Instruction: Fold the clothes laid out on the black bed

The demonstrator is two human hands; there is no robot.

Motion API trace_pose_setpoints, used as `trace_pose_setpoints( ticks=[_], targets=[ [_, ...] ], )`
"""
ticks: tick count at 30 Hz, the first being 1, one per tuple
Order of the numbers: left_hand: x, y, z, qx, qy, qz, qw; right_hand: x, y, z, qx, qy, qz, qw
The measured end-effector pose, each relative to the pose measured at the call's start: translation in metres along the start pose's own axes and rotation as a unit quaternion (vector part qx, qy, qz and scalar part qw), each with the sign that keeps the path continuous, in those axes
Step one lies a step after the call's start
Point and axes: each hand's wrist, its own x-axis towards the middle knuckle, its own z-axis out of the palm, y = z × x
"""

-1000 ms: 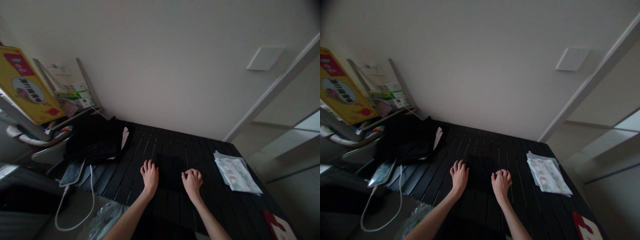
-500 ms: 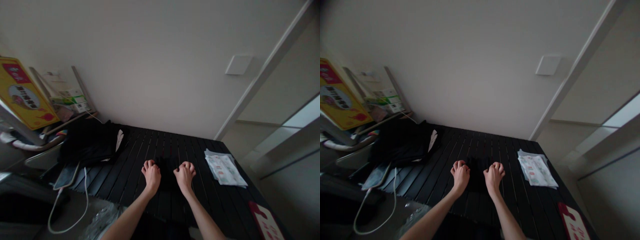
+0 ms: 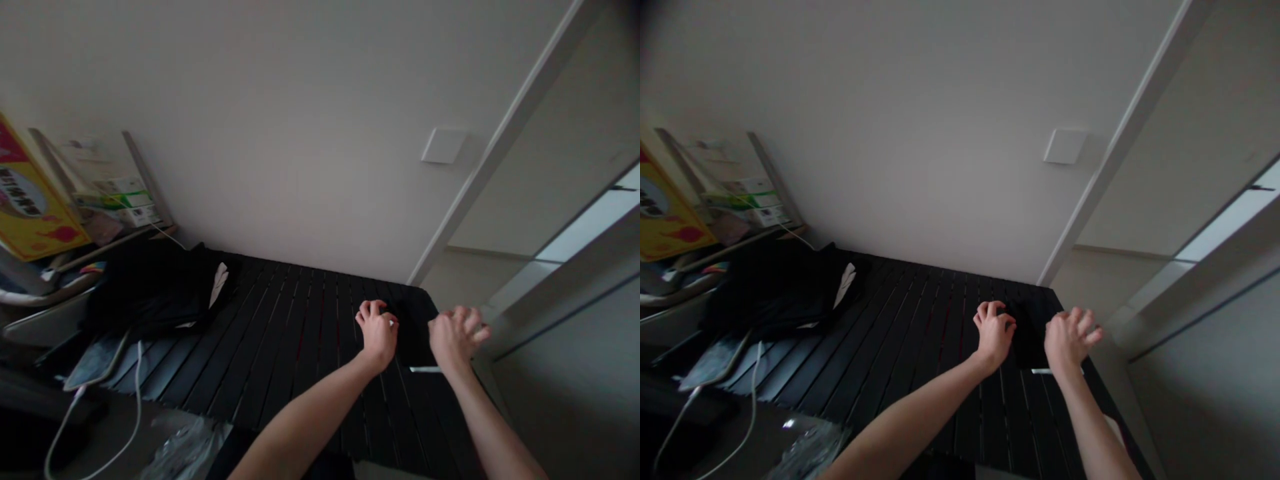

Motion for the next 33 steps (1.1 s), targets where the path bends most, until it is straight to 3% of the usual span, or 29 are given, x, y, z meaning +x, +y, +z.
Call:
trace_pose_setpoints(
  ticks=[3,6,9,15,19,24,29,33],
  targets=[
    [0.008,0.015,0.005,0.039,-0.017,0.047,0.998,0.008,0.019,0.019,-0.016,-0.006,0.046,0.999],
    [0.000,0.000,0.001,0.088,-0.032,0.067,0.993,-0.014,0.009,0.034,-0.024,-0.023,0.034,0.999],
    [-0.017,-0.038,-0.008,0.138,-0.065,0.059,0.986,-0.058,-0.026,0.043,-0.008,-0.055,-0.025,0.998],
    [-0.043,-0.140,-0.040,0.229,-0.127,-0.010,0.965,-0.152,-0.114,0.050,0.104,-0.120,-0.131,0.978],
    [-0.053,-0.210,-0.078,0.301,-0.114,-0.080,0.943,-0.189,-0.140,0.060,0.148,-0.170,-0.147,0.963],
    [-0.064,-0.281,-0.142,0.403,-0.028,-0.178,0.897,-0.194,-0.139,0.070,0.169,-0.193,-0.138,0.957],
    [-0.066,-0.326,-0.219,0.465,0.080,-0.277,0.837,-0.193,-0.138,0.072,0.209,-0.171,-0.135,0.953],
    [-0.071,-0.347,-0.265,0.438,0.061,-0.324,0.836,-0.195,-0.138,0.075,0.221,-0.157,-0.134,0.953]
  ],
)
